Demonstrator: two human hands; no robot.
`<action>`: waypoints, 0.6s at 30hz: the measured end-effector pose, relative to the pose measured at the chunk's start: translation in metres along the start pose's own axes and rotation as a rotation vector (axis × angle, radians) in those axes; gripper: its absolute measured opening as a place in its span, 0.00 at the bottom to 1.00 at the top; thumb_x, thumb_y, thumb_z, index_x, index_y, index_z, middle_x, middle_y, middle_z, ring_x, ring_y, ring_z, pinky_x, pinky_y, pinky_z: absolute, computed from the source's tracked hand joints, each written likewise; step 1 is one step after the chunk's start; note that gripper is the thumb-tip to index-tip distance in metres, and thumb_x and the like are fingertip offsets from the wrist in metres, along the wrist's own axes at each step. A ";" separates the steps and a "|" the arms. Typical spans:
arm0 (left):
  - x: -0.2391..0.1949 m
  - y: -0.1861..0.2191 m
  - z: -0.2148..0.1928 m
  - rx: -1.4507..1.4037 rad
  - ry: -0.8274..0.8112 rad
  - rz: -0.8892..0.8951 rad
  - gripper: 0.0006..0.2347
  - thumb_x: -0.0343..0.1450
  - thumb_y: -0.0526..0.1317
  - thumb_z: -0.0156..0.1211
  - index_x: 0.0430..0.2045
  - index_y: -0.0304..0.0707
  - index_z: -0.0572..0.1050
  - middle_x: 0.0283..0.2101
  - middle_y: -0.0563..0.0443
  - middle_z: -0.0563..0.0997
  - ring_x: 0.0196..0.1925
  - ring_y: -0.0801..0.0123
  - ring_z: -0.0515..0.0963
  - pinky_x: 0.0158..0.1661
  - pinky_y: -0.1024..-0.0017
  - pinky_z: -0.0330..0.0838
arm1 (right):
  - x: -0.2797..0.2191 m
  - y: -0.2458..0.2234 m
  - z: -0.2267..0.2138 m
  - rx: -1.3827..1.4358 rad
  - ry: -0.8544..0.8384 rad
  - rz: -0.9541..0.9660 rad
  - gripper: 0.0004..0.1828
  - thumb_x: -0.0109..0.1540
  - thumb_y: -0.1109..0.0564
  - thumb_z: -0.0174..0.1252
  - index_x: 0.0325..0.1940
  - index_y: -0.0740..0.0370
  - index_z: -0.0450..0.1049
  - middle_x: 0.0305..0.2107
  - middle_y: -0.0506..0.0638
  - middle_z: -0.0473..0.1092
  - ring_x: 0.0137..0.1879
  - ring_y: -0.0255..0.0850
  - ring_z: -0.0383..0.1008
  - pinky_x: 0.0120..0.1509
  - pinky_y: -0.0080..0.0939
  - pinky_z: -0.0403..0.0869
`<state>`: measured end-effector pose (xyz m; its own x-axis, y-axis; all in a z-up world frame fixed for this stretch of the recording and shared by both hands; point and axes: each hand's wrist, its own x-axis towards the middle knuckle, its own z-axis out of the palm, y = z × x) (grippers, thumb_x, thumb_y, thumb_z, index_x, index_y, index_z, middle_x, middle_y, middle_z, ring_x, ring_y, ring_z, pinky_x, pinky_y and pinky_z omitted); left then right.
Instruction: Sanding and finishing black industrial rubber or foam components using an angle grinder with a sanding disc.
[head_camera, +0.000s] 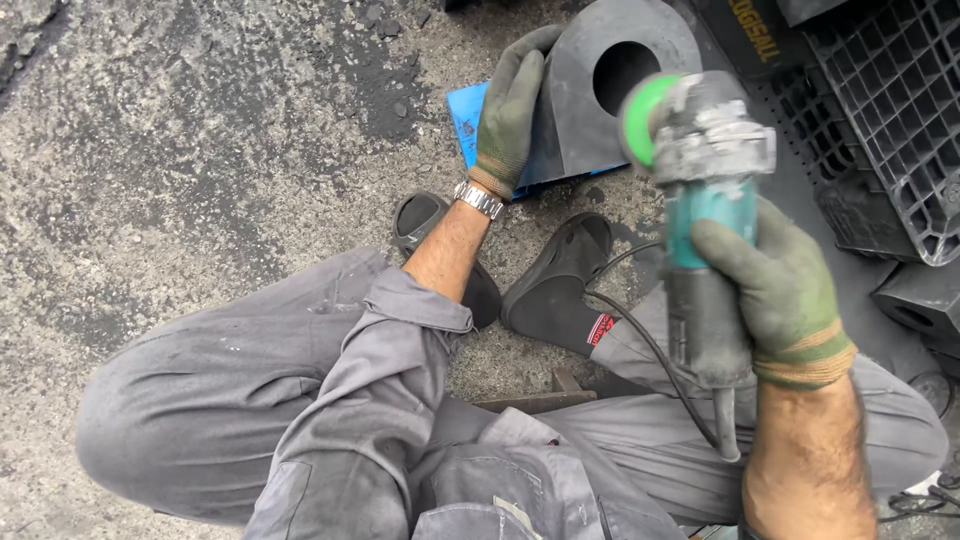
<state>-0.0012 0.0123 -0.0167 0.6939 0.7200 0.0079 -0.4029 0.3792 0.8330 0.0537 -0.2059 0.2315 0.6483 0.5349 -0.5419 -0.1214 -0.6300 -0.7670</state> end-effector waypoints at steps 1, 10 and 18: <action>-0.001 0.010 0.005 0.070 0.053 -0.032 0.17 0.83 0.41 0.43 0.61 0.30 0.72 0.60 0.40 0.80 0.63 0.62 0.77 0.66 0.68 0.70 | 0.001 0.000 -0.005 0.072 0.027 0.043 0.29 0.63 0.48 0.61 0.62 0.70 0.70 0.42 0.53 0.76 0.42 0.42 0.77 0.49 0.41 0.78; 0.000 0.043 0.046 0.914 0.095 0.111 0.37 0.61 0.47 0.72 0.65 0.32 0.65 0.63 0.34 0.73 0.65 0.49 0.74 0.63 0.64 0.69 | -0.036 0.040 -0.071 0.192 0.116 -0.026 0.31 0.62 0.50 0.59 0.65 0.72 0.66 0.42 0.60 0.75 0.44 0.49 0.81 0.51 0.48 0.81; 0.043 0.087 0.027 0.905 -0.449 -0.017 0.31 0.61 0.44 0.70 0.63 0.48 0.71 0.55 0.43 0.83 0.55 0.60 0.85 0.55 0.68 0.78 | -0.034 0.019 -0.036 0.102 0.015 0.111 0.29 0.57 0.52 0.63 0.59 0.72 0.69 0.38 0.57 0.76 0.39 0.45 0.80 0.44 0.45 0.79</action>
<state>0.0095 0.0608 0.0709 0.9308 0.3627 0.0446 0.0835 -0.3301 0.9402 0.0566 -0.2564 0.2482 0.6373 0.4562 -0.6211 -0.2682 -0.6242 -0.7338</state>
